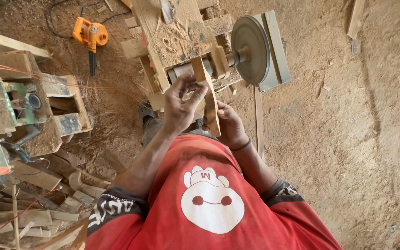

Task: The person sands a small wooden piece against a rotating sanding drum, repeatedly flipping and repositioning the piece to smooth multiple edges. The person briefly places the piece on the machine table and resumes sanding.

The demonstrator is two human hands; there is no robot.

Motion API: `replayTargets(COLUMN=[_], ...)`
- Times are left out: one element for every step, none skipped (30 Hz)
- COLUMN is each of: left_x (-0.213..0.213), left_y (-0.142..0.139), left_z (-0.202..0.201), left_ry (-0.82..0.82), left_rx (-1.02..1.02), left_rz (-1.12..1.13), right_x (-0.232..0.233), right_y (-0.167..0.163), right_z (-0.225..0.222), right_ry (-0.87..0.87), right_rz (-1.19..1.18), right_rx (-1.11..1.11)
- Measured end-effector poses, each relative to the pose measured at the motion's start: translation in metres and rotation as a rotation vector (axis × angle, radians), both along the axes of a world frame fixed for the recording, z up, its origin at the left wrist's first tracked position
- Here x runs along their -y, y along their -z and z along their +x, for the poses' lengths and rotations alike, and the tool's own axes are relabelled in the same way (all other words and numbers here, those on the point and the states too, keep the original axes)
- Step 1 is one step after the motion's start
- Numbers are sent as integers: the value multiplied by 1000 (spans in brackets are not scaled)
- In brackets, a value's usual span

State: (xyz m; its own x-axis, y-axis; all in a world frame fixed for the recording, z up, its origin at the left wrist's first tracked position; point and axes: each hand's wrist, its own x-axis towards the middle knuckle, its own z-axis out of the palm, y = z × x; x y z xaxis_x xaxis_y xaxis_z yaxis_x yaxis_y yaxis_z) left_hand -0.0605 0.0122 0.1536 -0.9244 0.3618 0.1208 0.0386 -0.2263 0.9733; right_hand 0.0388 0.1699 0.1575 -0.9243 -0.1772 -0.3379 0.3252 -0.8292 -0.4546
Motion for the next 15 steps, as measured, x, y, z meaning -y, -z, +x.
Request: replayTargets(left_x=[0,0,1,1,1,2,2,2,3,5,7,9,10,11,12], left_y=[-2,-4,-7,-9,-12,-15,-18,-21,-23,-25,-25,-25,-23,-20,-16], left_z=[-3,-5,-5,-6,-7,-7,-8,-8,-7,-6,-4,-4,-4,-4,-3], left_ry=[10,20,31,46,61,74,89,103,115,142,171,199,211,222,234], left_rx=[35,71,111,139,166,189,213,237,263,267,267,265,279,295,312], left_rz=[19,37,54,84,114,147,164,182,198,206,214,222,237,251,264], right_x=[1,3,3,3,3,2,1,1,1,1,0,0,0,-1,-1], right_y=[0,1,1,2,4,5,6,6,6,6,5,4,2,0,-2], right_z=[-2,-2,-1,-2,-3,-4,-6,-7,-8,-8,-9,-11,-13,-13,-14], right_ry=[-5,-10,-14,-12,-11,-12,-11,-11,-11,-7,-2,3,-3,-8,-13], right_rz=[-3,-7,-12,-45,-77,-107,-98,-89,-83,-67,-50,-33,9,52,92], right_rx=[-13,-24,-31,-12,5,20,15,12,9,9,6,1,-1,0,1])
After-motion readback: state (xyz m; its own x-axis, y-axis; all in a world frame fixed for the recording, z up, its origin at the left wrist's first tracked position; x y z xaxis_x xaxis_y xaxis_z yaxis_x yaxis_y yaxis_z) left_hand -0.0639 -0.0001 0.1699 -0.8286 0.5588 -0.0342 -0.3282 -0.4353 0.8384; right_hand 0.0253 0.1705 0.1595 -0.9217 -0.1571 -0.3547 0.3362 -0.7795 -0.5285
